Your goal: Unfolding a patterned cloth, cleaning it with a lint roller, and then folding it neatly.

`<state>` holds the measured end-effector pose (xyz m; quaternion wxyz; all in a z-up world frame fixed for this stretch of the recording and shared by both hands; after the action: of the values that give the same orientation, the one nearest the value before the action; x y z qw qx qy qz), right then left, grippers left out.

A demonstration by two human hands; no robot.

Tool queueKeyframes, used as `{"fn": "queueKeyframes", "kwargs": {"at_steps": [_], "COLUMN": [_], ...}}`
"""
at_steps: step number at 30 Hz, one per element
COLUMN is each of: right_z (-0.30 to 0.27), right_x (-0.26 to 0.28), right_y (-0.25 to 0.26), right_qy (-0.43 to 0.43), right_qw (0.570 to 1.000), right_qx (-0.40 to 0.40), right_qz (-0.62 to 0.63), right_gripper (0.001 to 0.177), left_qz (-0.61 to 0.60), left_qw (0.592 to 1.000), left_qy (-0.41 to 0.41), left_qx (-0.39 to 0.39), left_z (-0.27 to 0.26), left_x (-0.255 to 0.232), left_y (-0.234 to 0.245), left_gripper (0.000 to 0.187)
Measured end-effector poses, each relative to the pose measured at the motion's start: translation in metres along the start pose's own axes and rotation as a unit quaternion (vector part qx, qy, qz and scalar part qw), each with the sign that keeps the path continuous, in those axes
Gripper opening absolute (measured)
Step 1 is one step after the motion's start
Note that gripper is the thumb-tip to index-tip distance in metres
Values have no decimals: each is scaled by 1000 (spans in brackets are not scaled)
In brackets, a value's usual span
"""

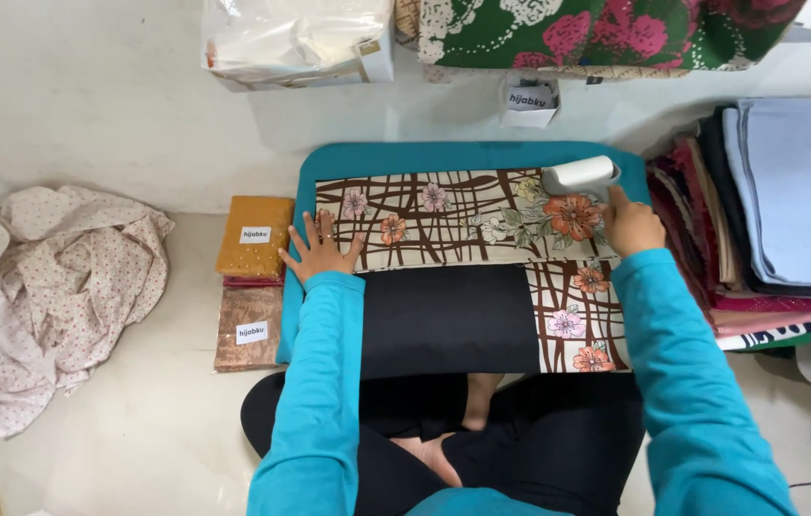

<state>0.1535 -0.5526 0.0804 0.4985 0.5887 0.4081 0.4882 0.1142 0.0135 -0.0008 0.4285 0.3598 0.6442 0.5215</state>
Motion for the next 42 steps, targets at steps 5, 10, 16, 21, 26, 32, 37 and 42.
{"fn": "queueKeyframes", "kwargs": {"at_steps": [5, 10, 16, 21, 26, 32, 37, 42], "right_z": [-42, -141, -183, -132, -96, -95, -96, -80], "right_x": [-6, -15, -33, -38, 25, 197, 322, 390], "right_y": [7, 33, 34, 22, 31, 21, 12, -22], "right_qy": [-13, -37, -11, 40, 113, 276, 356, 371], "right_qw": [1000, 999, 994, 992, 990, 960, 926, 917], "right_qx": [1, 24, -93, -111, -84, 52, 121, 138], "right_qz": [3, 14, -59, -53, -16, 4, 38, 51], "right_gripper": [54, 51, 48, 48, 45, 40, 43, 47], "left_qz": [6, 24, -3, 20, -10, -2, -36, -43], "left_qw": [1000, 1000, 997, 982, 993, 995, 990, 986], "left_qy": [-2, 4, -23, -130, -80, -62, -53, -32], "left_qx": [4, 7, -79, -135, -84, -77, -126, -156], "left_z": [2, 4, 9, -34, -55, -58, -54, -60], "left_x": [1, 3, 5, 12, 39, 38, 46, 43], "left_y": [0, -8, -17, -11, -14, -8, -17, -3], "left_gripper": [90, 90, 93, 82, 75, 73, 72, 69]}}
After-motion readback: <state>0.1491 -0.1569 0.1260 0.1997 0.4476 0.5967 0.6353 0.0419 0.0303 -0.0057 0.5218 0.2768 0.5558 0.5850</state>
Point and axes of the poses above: each hand's wrist, its own z-axis towards the middle knuckle, its own y-axis out of the back of the hand, x = y × z, the point moved 6 cm from there along z, towards the middle knuckle, and after that the axes turned 2 degrees about z, right-handed, at the moved point
